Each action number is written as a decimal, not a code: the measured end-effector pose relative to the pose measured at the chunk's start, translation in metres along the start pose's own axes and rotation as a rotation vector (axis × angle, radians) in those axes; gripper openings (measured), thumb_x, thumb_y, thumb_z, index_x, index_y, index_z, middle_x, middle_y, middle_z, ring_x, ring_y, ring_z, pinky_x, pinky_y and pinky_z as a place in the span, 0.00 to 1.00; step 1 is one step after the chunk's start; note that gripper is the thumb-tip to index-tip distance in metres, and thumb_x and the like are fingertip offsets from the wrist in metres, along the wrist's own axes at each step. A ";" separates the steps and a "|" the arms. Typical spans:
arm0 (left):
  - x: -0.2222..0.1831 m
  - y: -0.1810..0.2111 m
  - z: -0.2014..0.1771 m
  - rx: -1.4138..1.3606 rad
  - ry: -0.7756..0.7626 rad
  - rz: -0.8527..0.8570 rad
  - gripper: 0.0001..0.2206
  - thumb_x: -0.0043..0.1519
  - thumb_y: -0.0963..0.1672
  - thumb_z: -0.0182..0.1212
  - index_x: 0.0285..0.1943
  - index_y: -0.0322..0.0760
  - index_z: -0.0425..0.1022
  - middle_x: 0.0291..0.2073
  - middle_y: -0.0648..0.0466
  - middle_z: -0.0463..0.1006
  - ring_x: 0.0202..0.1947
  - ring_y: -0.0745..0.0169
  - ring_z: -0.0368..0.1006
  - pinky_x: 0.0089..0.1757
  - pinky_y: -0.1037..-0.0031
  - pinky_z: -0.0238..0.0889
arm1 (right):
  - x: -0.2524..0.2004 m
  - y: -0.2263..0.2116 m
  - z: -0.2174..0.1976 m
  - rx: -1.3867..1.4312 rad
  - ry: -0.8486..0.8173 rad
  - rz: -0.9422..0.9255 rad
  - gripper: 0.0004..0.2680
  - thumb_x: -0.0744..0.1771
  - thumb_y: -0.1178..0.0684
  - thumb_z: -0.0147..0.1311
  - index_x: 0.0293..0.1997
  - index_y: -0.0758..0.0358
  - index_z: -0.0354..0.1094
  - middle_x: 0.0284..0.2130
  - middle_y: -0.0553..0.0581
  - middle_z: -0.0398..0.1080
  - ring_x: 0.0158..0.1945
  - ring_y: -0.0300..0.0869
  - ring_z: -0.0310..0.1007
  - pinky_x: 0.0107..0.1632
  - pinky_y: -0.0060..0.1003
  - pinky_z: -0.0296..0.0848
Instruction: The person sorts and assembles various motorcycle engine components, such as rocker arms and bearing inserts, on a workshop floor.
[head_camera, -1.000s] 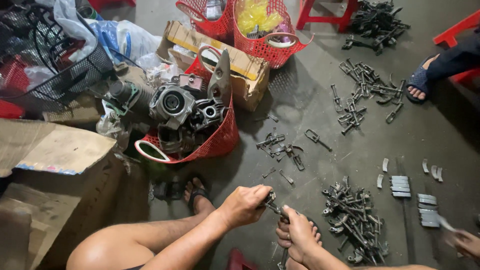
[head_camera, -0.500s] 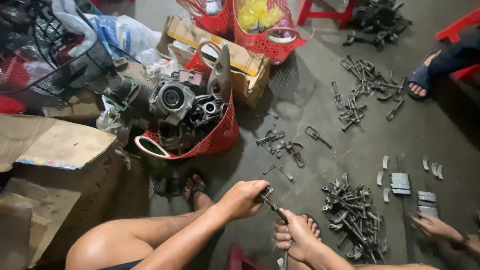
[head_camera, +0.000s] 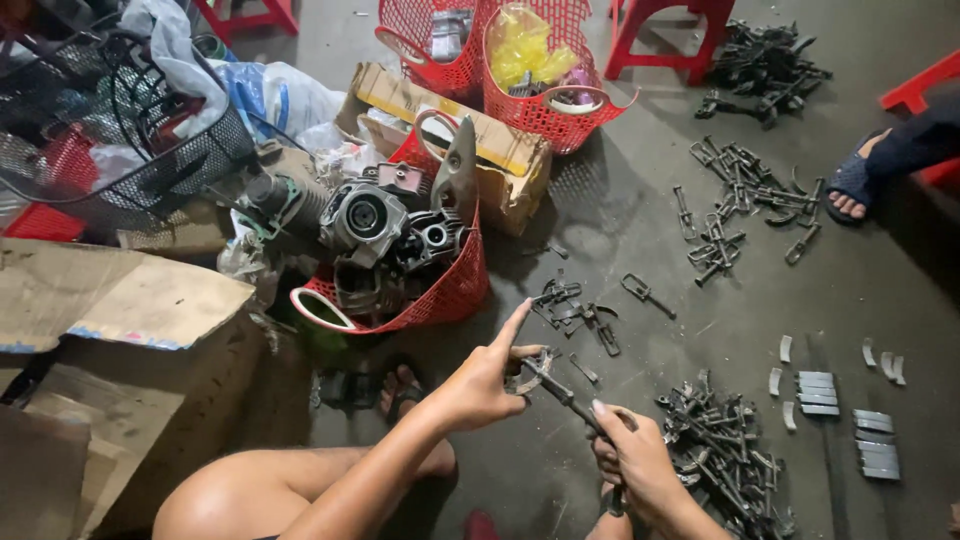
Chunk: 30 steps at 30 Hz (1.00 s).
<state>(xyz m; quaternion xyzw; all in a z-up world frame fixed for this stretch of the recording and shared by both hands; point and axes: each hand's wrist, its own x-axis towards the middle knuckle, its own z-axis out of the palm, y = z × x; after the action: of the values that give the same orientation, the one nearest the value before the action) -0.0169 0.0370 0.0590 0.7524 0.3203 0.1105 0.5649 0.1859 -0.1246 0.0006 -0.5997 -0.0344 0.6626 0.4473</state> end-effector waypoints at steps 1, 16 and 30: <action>-0.001 0.006 -0.003 0.001 0.004 -0.002 0.55 0.46 0.35 0.63 0.82 0.44 0.29 0.59 0.40 0.79 0.52 0.42 0.78 0.53 0.65 0.69 | 0.001 0.001 -0.001 -0.002 -0.003 0.001 0.09 0.68 0.48 0.52 0.38 0.64 0.67 0.13 0.46 0.53 0.13 0.32 0.46 0.18 0.30 0.46; 0.000 0.004 -0.009 0.285 0.191 0.249 0.55 0.44 0.36 0.74 0.79 0.32 0.35 0.76 0.34 0.49 0.75 0.36 0.46 0.68 0.63 0.46 | 0.007 0.030 -0.018 -0.101 -0.152 -0.235 0.09 0.66 0.55 0.57 0.46 0.69 0.73 0.19 0.51 0.66 0.20 0.33 0.58 0.23 0.29 0.56; 0.003 -0.013 -0.003 0.314 0.126 0.008 0.50 0.46 0.38 0.72 0.78 0.36 0.43 0.72 0.37 0.58 0.71 0.39 0.56 0.65 0.64 0.53 | -0.005 0.012 -0.006 -0.619 0.109 -0.475 0.09 0.65 0.52 0.62 0.45 0.64 0.77 0.18 0.52 0.70 0.21 0.34 0.65 0.25 0.33 0.66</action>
<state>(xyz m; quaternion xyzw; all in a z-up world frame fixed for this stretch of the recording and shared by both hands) -0.0209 0.0427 0.0473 0.8243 0.3656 0.1081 0.4186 0.1834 -0.1382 -0.0042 -0.7160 -0.3463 0.4661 0.3874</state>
